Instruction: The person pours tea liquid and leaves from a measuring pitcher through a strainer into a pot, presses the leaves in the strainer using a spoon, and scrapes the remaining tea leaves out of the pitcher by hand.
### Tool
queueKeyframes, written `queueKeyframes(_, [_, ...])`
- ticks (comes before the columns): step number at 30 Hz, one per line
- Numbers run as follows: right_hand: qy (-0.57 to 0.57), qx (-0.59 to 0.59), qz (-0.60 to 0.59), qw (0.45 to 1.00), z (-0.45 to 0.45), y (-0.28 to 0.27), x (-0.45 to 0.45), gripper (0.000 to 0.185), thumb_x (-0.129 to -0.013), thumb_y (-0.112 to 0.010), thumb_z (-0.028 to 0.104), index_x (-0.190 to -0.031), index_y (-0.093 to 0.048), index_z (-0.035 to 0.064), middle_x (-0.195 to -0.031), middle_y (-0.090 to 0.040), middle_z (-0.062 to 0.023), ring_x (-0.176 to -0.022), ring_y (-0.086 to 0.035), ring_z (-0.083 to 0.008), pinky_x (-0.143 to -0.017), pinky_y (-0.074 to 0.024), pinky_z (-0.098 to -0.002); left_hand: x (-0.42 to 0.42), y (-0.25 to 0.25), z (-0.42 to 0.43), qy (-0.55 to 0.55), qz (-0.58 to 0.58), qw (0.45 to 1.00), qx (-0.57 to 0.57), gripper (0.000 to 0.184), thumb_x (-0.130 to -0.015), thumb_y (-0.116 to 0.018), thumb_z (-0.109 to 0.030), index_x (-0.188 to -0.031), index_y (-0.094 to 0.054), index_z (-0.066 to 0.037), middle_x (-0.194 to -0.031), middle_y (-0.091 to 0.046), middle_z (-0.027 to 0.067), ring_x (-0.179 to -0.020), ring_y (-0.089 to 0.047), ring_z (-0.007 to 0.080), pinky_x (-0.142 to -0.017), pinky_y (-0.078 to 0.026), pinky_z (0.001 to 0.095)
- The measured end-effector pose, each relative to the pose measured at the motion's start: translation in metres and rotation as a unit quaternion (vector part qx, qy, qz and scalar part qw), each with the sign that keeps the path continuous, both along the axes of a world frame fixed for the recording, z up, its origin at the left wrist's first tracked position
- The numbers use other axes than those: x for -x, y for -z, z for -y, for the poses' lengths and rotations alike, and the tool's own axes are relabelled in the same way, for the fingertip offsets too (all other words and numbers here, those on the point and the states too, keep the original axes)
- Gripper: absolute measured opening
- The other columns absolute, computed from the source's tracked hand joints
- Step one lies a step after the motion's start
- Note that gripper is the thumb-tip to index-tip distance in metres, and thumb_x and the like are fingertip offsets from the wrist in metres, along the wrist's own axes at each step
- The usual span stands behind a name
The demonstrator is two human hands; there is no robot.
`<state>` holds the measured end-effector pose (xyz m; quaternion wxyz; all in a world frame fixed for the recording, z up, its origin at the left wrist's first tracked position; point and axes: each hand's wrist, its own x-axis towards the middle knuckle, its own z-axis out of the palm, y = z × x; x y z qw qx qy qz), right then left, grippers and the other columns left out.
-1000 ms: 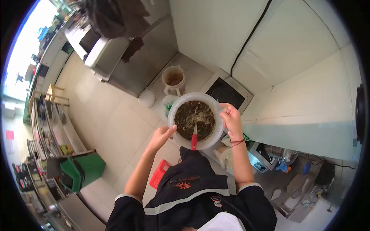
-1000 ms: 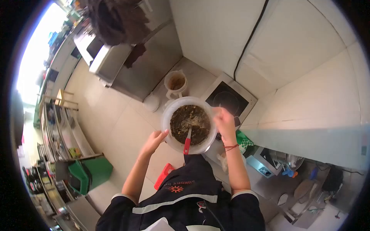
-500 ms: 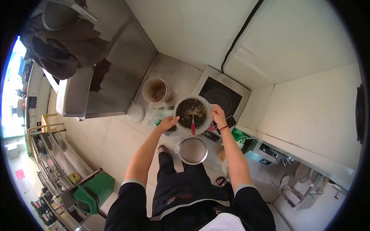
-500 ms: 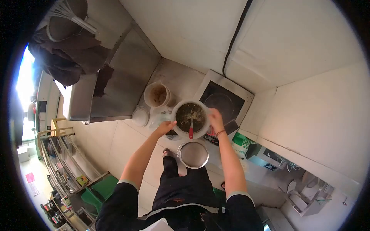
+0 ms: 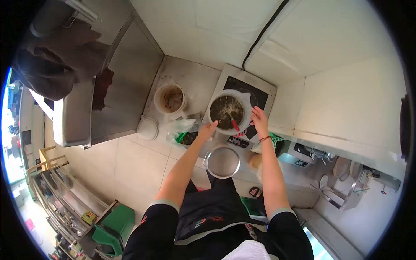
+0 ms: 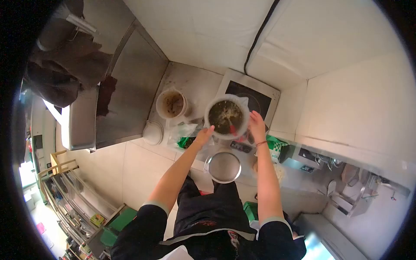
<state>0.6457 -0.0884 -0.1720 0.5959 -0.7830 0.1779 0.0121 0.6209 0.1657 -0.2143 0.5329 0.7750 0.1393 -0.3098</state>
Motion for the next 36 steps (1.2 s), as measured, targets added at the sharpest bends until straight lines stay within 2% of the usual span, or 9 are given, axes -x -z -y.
queueKeyframes(7, [0.105, -0.093, -0.040, 0.989, -0.030, -0.064, 0.171, 0.022, -0.088, -0.051, 0.016, -0.107, -0.053, 0.0042, -0.086, -0.062, -0.0054, -0.067, -0.056, -0.0103, -0.057, -0.0452, -0.0213, 0.035, -0.018, -0.039, -0.030, 0.153, 0.987, 0.030, 0.071, -0.087, -0.030, -0.059, -0.110, -0.053, 0.004, -0.110, -0.054, 0.0257, -0.108, -0.049, 0.0370, -0.092, -0.036, 0.0397])
queueKeyframes(13, [0.284, -0.015, -0.213, 0.935, -0.066, 0.061, 0.416, 0.019, -0.084, -0.055, 0.015, -0.098, -0.056, 0.0031, -0.076, -0.061, -0.0069, -0.064, -0.057, -0.0136, -0.053, -0.0457, -0.0242, 0.171, 0.067, -0.202, -0.037, 0.142, 0.973, -0.176, 0.031, -0.090, -0.043, -0.028, -0.096, -0.055, 0.000, -0.094, -0.060, 0.0200, -0.087, -0.057, 0.0360, -0.074, -0.045, 0.0401])
queueKeyframes(17, [-0.091, 0.170, -0.318, 0.928, -0.140, 0.111, 0.502, 0.039, -0.079, -0.059, 0.030, -0.106, -0.057, 0.0017, -0.090, -0.063, -0.0190, -0.089, -0.060, -0.0320, -0.078, -0.0457, -0.0388, 0.326, 0.137, -0.294, 0.359, -0.126, 0.859, -0.342, 0.064, -0.076, -0.058, -0.051, -0.109, -0.053, 0.003, -0.115, -0.053, 0.0226, -0.108, -0.051, 0.0336, -0.087, -0.044, 0.0403])
queueKeyframes(21, [-0.158, 0.184, -0.439, 0.865, -0.147, 0.110, 0.528, 0.038, -0.076, -0.062, 0.034, -0.095, -0.062, 0.0011, -0.092, -0.062, -0.0200, -0.091, -0.058, -0.0332, -0.078, -0.0449, -0.0409, 0.387, 0.123, -0.303, 0.412, -0.336, 0.772, -0.349, 0.069, -0.073, -0.053, -0.064, -0.086, -0.065, 0.002, -0.090, -0.064, 0.0189, -0.093, -0.061, 0.0279, -0.082, -0.046, 0.0391])
queueKeyframes(25, [-0.270, 0.121, -0.338, 0.894, -0.115, 0.085, 0.558, 0.035, -0.075, -0.063, 0.034, -0.083, -0.062, 0.0004, -0.084, -0.059, -0.0216, -0.083, -0.057, -0.0360, -0.071, -0.0450, -0.0424, 0.366, 0.057, -0.272, 0.534, -0.156, 0.814, -0.164, 0.050, -0.082, -0.050, -0.045, -0.076, -0.063, 0.003, -0.079, -0.063, 0.0187, -0.081, -0.059, 0.0358, -0.072, -0.045, 0.0419])
queueKeyframes(30, [-0.398, -0.078, -0.269, 0.874, -0.045, -0.018, 0.591, 0.031, -0.080, -0.058, 0.030, -0.084, -0.057, -0.0014, -0.080, -0.058, -0.0207, -0.077, -0.057, -0.0356, -0.066, -0.0441, -0.0406, 0.388, -0.031, -0.249, 0.549, -0.335, 0.763, 0.070, 0.034, -0.081, -0.056, -0.034, -0.075, -0.062, -0.002, -0.069, -0.062, 0.0109, -0.063, -0.056, 0.0225, -0.061, -0.043, 0.0378])
queueKeyframes(32, [-0.364, -0.151, -0.306, 0.867, -0.018, -0.049, 0.618, 0.033, -0.082, -0.058, 0.031, -0.093, -0.058, -0.0004, -0.084, -0.059, -0.0210, -0.081, -0.058, -0.0342, -0.068, -0.0446, -0.0389, 0.388, -0.067, -0.177, 0.650, -0.312, 0.692, 0.008, 0.031, -0.082, -0.057, -0.032, -0.073, -0.062, -0.002, -0.068, -0.062, 0.0086, -0.060, -0.054, 0.0174, -0.058, -0.043, 0.0353])
queueKeyframes(34, [-0.347, -0.149, -0.317, 0.870, -0.001, -0.063, 0.635, 0.035, -0.082, -0.058, 0.031, -0.096, -0.058, -0.0002, -0.085, -0.059, -0.0208, -0.082, -0.058, -0.0335, -0.069, -0.0450, -0.0380, 0.403, -0.046, -0.136, 0.813, -0.265, 0.517, 0.047, 0.033, -0.083, -0.058, -0.034, -0.070, -0.061, -0.004, -0.069, -0.063, 0.0056, -0.064, -0.057, 0.0132, -0.060, -0.045, 0.0318])
queueKeyframes(36, [-0.367, -0.172, -0.327, 0.854, 0.015, -0.045, 0.640, 0.035, -0.082, -0.058, 0.032, -0.096, -0.058, 0.0000, -0.085, -0.059, -0.0205, -0.081, -0.058, -0.0336, -0.068, -0.0447, -0.0380, 0.451, 0.077, -0.130, 0.818, -0.411, 0.271, 0.298, 0.023, -0.082, -0.057, -0.026, -0.084, -0.061, -0.003, -0.073, -0.063, 0.0091, -0.066, -0.060, 0.0197, -0.062, -0.048, 0.0323])
